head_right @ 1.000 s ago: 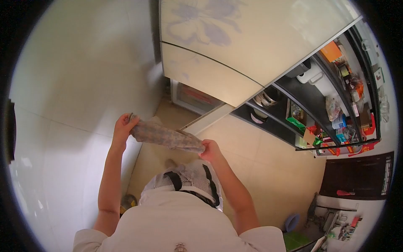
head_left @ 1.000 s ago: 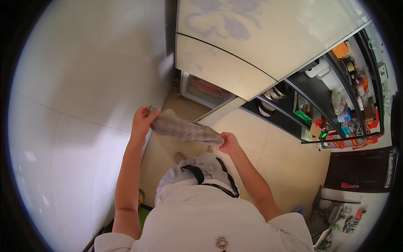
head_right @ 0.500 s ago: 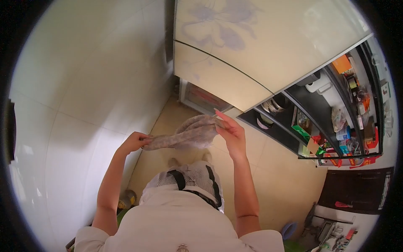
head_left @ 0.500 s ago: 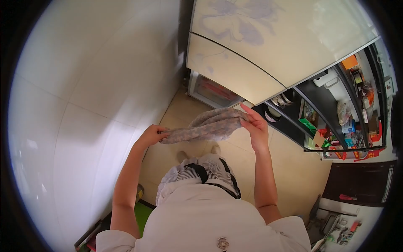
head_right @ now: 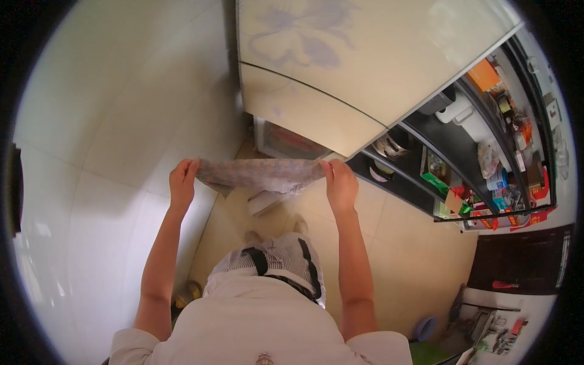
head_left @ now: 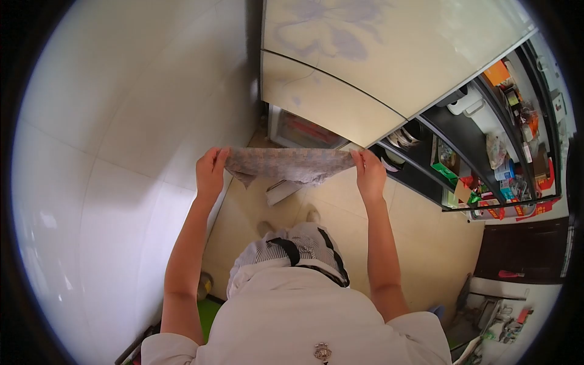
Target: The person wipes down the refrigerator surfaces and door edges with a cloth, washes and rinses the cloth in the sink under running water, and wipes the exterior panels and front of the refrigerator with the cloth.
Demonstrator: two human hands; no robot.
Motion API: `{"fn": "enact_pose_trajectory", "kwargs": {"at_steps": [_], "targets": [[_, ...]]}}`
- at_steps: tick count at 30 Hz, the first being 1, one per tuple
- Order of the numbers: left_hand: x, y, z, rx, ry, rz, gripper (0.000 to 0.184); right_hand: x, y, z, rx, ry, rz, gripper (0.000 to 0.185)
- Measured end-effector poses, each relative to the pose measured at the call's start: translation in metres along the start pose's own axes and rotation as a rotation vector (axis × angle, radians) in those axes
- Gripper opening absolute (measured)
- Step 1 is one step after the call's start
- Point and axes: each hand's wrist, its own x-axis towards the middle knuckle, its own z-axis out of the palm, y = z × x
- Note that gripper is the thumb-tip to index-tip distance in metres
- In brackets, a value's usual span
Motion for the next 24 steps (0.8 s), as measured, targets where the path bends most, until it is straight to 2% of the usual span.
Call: {"fn": "enact_pose_trajectory", "kwargs": {"at_steps": [2, 5, 8, 9, 11, 13, 14, 16, 19, 20, 23, 24], "targets": [[0.007, -0.002, 0.003, -0.076, 0.018, 0.071, 0.024, 0.006, -0.001, 0.0, 0.253, 0.011, 0.123, 0.028], [0.016, -0.003, 0.002, -0.311, -0.032, -0.162, 0.023, 0.017, -0.012, -0.004, 0.459, 0.018, 0.242, 0.034], [0.013, 0.035, 0.0, -0.694, -0.075, -0.534, 0.023, 0.026, -0.029, 0.0, 0.605, 0.032, 0.335, 0.033], [0.009, 0.044, 0.003, -0.755, -0.154, -0.525, 0.025, 0.027, -0.04, 0.003, 0.66, 0.038, 0.366, 0.032], [-0.001, 0.059, 0.012, -0.874, -0.312, -0.506, 0.031, 0.027, -0.089, -0.004, 0.99, -0.071, 0.476, 0.026], [-0.016, 0.072, 0.037, -0.691, -0.437, -0.274, 0.033, 0.019, -0.116, 0.019, 1.034, -0.132, 0.287, 0.026], [-0.021, 0.076, 0.045, -0.598, -0.496, -0.16, 0.034, 0.017, -0.122, 0.017, 1.028, -0.25, 0.258, 0.026], [-0.027, 0.087, 0.043, -0.599, -0.57, -0.102, 0.032, 0.018, -0.14, -0.001, 1.008, -0.485, 0.201, 0.028], [-0.027, 0.077, 0.04, -0.511, -0.581, -0.119, 0.029, 0.02, -0.118, -0.025, 1.362, -0.734, 0.308, 0.03], [-0.027, 0.069, 0.039, -0.466, -0.572, -0.143, 0.027, 0.021, -0.095, -0.027, 1.386, -0.789, 0.226, 0.035], [-0.037, 0.06, 0.041, -0.525, -0.55, -0.179, 0.021, 0.006, -0.062, -0.03, 0.779, -0.258, 0.005, 0.058], [-0.038, 0.061, 0.043, -0.558, -0.568, -0.193, 0.02, -0.005, -0.054, -0.017, 0.778, -0.225, -0.021, 0.083]]}}
